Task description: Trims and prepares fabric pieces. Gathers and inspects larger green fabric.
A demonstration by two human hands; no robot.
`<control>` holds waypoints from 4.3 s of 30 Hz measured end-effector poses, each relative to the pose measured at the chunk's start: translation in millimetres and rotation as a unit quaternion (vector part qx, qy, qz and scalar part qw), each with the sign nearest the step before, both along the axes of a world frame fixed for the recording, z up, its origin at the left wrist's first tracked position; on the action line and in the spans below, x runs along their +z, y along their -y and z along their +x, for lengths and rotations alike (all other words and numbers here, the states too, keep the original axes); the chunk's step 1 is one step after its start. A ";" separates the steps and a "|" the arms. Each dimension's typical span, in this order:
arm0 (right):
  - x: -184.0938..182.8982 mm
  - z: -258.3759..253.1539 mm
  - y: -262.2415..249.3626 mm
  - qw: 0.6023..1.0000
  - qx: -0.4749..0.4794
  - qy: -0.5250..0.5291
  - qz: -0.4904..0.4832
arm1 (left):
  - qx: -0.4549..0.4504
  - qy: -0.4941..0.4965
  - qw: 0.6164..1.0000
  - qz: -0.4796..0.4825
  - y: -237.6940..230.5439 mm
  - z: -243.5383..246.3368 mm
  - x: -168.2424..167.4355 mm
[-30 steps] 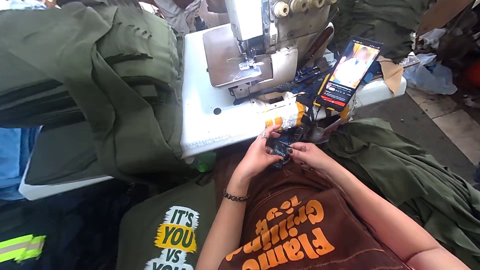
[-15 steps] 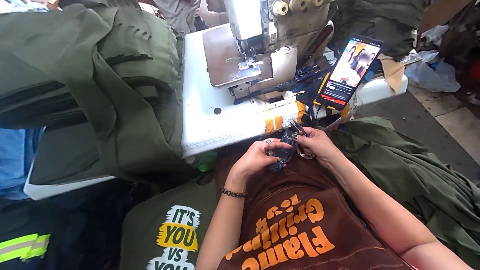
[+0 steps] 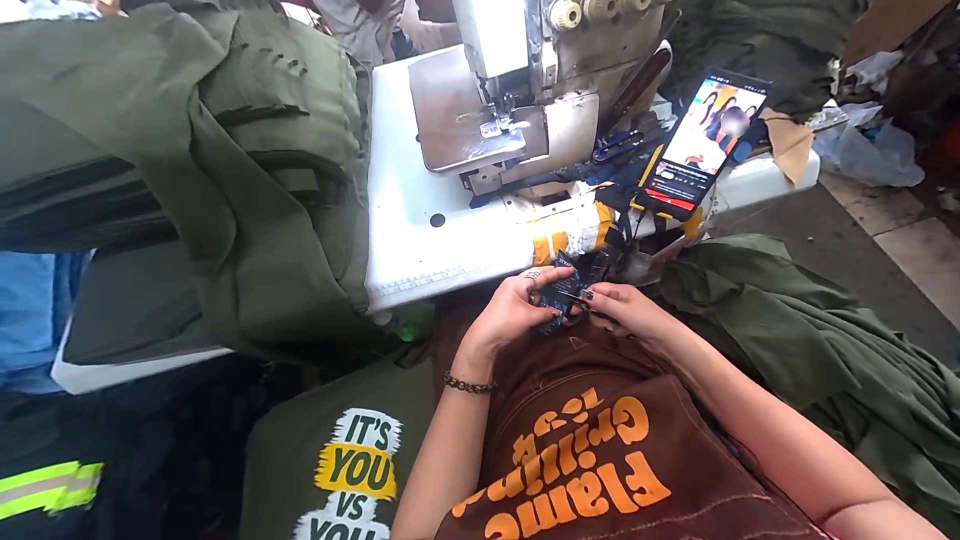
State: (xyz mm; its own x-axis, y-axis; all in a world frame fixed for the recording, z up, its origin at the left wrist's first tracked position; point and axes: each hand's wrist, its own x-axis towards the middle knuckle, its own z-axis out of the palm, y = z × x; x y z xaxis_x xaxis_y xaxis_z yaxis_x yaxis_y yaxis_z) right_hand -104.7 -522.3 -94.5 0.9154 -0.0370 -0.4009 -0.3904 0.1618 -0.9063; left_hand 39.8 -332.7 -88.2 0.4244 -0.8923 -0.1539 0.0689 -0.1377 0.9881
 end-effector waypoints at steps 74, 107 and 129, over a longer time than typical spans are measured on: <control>89.0 -22.4 46.2 0.924 0.072 0.132 -0.352 | 0.359 0.299 0.882 0.064 -85.3 98.5 42.4; 99.4 -3.4 34.1 0.923 0.184 0.228 -0.250 | 0.403 0.228 0.885 -0.055 -83.5 114.0 9.0; 85.8 -2.7 90.4 0.955 -0.138 0.219 -0.146 | 0.415 0.228 0.881 -0.015 -81.1 112.8 11.5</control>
State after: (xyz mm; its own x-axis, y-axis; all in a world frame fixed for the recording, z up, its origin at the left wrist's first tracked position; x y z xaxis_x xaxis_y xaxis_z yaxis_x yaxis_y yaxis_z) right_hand -107.5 -612.8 -8.7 0.9322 -0.3524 0.0828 0.0575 -0.0815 -0.9950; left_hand 152.6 -251.6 -76.6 0.9440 -0.2462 0.2194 -0.2710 -0.1999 0.9416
